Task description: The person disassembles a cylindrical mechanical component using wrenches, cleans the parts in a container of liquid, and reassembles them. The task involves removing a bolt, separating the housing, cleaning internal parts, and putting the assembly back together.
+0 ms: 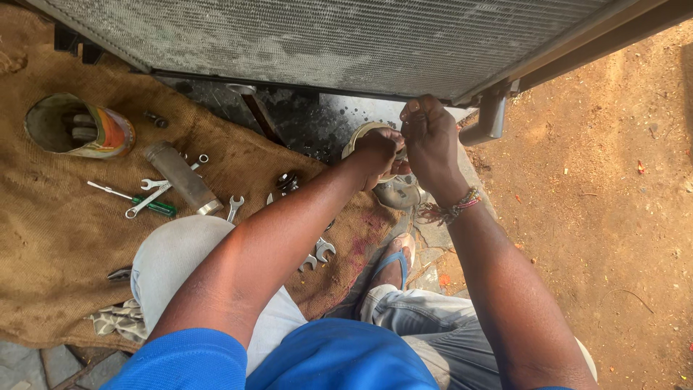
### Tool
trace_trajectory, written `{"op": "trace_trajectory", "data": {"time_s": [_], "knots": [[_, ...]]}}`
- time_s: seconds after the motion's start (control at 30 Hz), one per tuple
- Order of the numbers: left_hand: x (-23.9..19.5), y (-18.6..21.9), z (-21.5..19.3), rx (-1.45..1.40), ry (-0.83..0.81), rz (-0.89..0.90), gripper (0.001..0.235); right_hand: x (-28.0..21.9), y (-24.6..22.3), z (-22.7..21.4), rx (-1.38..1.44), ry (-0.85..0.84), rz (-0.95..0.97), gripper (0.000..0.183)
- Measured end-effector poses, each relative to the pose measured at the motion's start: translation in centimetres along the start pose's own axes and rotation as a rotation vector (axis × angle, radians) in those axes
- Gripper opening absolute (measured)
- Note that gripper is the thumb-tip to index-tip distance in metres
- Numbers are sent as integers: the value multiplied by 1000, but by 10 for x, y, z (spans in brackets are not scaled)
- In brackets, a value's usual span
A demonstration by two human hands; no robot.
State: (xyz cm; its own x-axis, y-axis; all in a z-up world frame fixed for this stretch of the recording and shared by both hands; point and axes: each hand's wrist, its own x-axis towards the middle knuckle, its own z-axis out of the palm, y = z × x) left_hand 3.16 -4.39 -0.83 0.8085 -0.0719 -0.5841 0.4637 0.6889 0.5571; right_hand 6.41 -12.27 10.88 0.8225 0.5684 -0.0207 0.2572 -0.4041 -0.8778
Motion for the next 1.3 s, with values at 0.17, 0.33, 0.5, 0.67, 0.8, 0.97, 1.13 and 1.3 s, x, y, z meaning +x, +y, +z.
{"op": "trace_trajectory", "data": {"time_s": [0.17, 0.33, 0.5, 0.67, 0.8, 0.97, 1.13, 1.3], "knots": [[-19, 14, 9, 230, 148, -38, 34, 0, -3, 9, 39, 18, 14, 32], [-28, 23, 12, 234, 139, 22, 31, 7, -5, 5, 302, -14, 70, 24], [-22, 18, 9, 337, 179, 102, 28, 5, -2, -17, 304, -118, 103, 12], [-16, 15, 9, 329, 191, 205, 18, -1, 12, -25, 183, -92, 82, 4], [-12, 9, 4, 455, 196, 274, 15, -6, 24, -28, 99, -58, 90, 5], [-10, 3, 5, 516, 155, 283, 36, -8, 27, -32, 256, 15, 28, 5], [-15, 10, 5, 474, 172, 192, 55, -13, 26, -36, 390, 108, 169, 9], [-18, 7, 11, 424, 198, 290, 45, -20, 36, -39, 395, 150, 209, 9]]}}
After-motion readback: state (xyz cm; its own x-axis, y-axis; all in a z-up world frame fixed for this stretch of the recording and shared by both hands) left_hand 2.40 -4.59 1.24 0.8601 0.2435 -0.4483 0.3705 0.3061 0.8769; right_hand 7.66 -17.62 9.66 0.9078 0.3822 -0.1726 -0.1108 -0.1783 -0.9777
